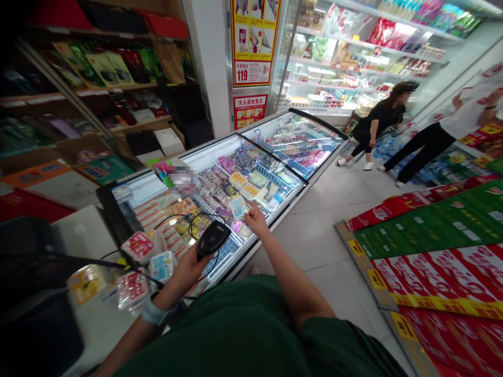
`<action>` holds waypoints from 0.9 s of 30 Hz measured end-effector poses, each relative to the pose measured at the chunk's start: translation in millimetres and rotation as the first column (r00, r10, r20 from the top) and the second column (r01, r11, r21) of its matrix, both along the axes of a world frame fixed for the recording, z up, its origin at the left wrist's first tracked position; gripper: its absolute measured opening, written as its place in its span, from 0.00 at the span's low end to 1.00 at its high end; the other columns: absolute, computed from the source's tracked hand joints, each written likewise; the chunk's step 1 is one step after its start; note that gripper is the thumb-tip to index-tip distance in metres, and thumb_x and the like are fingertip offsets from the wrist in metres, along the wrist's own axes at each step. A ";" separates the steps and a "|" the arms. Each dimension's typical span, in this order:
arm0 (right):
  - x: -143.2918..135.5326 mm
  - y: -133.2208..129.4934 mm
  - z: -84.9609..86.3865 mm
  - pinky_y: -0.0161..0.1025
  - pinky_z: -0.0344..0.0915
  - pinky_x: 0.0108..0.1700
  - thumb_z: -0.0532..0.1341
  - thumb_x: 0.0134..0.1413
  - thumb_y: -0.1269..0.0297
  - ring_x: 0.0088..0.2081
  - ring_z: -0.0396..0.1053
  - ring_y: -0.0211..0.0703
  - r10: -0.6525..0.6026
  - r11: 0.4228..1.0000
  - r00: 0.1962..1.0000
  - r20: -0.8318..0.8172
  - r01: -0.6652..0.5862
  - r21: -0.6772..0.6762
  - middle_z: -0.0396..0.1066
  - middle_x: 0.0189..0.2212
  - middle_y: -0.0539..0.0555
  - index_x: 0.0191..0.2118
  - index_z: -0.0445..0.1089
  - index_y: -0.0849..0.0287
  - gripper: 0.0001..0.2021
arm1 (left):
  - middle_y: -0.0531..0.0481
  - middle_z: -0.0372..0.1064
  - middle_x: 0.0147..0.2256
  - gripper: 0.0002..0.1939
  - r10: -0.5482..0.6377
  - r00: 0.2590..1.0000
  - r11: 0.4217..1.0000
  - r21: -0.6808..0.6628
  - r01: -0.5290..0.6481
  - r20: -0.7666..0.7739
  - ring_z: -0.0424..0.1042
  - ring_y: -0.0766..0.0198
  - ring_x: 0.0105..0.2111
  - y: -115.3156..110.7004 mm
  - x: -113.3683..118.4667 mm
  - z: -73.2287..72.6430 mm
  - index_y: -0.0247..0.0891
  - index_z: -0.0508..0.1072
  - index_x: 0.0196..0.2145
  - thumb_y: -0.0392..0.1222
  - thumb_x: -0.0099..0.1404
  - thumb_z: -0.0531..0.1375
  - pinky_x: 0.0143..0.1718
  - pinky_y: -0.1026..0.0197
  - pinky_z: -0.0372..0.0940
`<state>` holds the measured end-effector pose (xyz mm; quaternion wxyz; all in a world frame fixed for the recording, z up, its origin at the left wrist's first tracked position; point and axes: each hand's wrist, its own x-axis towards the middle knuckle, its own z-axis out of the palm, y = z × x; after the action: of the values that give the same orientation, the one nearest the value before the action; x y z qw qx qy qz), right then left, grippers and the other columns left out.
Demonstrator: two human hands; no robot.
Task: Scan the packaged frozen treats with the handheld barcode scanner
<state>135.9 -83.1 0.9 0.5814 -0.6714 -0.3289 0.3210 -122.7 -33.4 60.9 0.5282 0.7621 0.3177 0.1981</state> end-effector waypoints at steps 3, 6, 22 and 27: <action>7.2 -0.1 2.5 0.36 0.67 0.28 0.60 0.46 0.61 0.27 0.72 0.40 -0.003 1.000 1.000 -0.002 0.003 -0.018 0.64 0.22 0.43 0.51 0.60 0.56 0.24 | 0.41 0.70 0.51 0.24 -0.008 1.000 0.999 0.039 0.009 -0.013 0.68 0.52 0.52 3.3 2.8 0.0 0.35 0.63 0.54 0.41 0.60 0.58 0.56 0.48 0.61; 10.6 2.2 3.8 0.37 0.67 0.30 0.59 0.46 0.60 0.29 0.73 0.41 0.000 0.999 1.000 -0.003 0.000 -0.041 0.66 0.25 0.45 0.46 0.61 0.56 0.19 | 0.41 0.70 0.49 0.23 -0.007 0.999 0.997 0.070 0.010 -0.042 0.69 0.51 0.50 5.3 4.3 3.7 0.35 0.64 0.53 0.40 0.60 0.57 0.53 0.47 0.62; 12.4 10.9 7.9 0.39 0.69 0.34 0.58 0.49 0.63 0.30 0.72 0.41 0.053 0.999 0.983 0.173 -0.053 -0.004 0.66 0.27 0.47 0.47 0.64 0.55 0.17 | 0.41 0.71 0.46 0.24 0.028 0.997 0.993 0.121 -0.019 -0.074 0.70 0.52 0.49 10.3 6.6 8.0 0.36 0.64 0.53 0.38 0.59 0.57 0.52 0.47 0.64; 14.1 12.6 3.4 0.40 0.70 0.35 0.58 0.49 0.62 0.31 0.71 0.41 0.055 0.998 0.974 0.219 -0.051 -0.022 0.67 0.28 0.48 0.48 0.65 0.54 0.18 | 0.41 0.71 0.48 0.24 0.033 0.996 0.993 0.118 -0.023 -0.084 0.70 0.51 0.49 10.5 7.6 8.9 0.35 0.64 0.54 0.39 0.59 0.57 0.52 0.47 0.63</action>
<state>150.0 -70.5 4.2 0.5275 -0.6983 -0.4061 0.2630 -115.1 -22.9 69.8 0.4658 0.7951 0.3386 0.1905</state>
